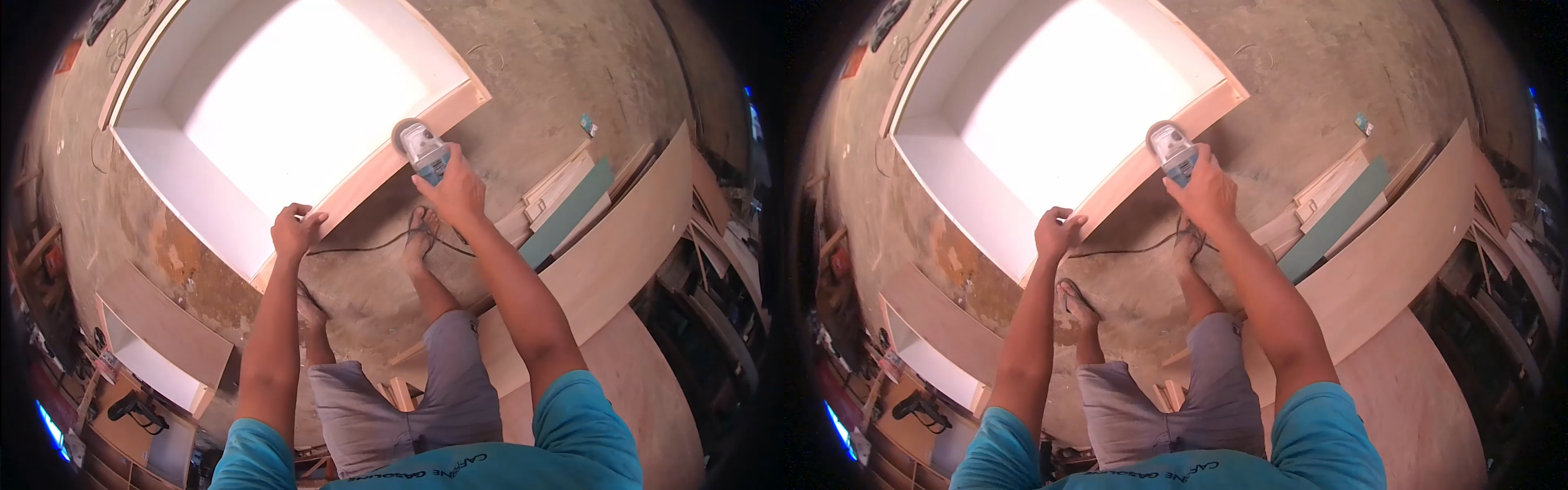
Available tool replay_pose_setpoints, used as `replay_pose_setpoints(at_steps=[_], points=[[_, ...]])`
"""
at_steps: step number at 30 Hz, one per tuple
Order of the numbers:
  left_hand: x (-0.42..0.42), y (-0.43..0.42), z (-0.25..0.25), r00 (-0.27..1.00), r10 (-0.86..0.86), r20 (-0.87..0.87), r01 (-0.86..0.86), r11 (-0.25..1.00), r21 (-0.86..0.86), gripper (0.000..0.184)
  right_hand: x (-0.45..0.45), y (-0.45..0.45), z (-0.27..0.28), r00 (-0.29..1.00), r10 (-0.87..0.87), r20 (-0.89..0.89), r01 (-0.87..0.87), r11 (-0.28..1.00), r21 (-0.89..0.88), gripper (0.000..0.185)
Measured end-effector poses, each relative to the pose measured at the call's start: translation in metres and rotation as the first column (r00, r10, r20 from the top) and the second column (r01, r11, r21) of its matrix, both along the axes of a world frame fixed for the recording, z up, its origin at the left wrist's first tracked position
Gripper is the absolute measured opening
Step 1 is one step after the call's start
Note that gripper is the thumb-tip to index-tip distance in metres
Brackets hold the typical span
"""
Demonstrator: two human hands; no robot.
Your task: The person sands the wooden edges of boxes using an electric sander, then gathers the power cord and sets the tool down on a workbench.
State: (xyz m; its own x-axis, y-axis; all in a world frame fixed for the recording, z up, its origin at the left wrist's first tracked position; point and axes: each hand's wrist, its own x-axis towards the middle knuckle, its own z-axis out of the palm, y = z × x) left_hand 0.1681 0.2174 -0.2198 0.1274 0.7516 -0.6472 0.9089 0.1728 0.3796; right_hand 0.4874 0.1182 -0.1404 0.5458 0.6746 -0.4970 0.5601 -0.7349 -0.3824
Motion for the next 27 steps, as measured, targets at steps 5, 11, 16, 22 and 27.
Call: replay_pose_setpoints(at_steps=[5,11,16,22,27], points=[[-0.01,0.009,-0.014,0.993,0.113,0.03,-0.109,0.986,-0.123,0.047,0.073,0.012,0.004,0.991,-0.109,0.075,0.114,0.992,-0.057,0.081],[-0.018,0.004,-0.026,0.967,0.231,0.103,-0.214,0.965,-0.154,0.041,0.12,0.019,-0.001,0.989,-0.095,0.11,0.095,0.995,0.01,0.081],[0.004,-0.003,-0.007,0.98,0.197,-0.018,-0.197,0.98,0.023,0.036,0.141,0.022,-0.007,0.966,-0.238,0.103,0.238,0.971,0.009,0.089],[0.082,-0.051,0.014,0.992,-0.121,-0.044,0.128,0.884,0.449,0.066,0.131,-0.014,-0.003,0.976,-0.191,0.108,0.198,0.979,-0.059,0.086],[0.099,-0.094,0.023,0.977,-0.134,-0.169,0.191,0.902,0.388,0.094,0.107,-0.018,-0.002,0.989,-0.143,0.02,0.143,0.99,-0.004,0.081]])
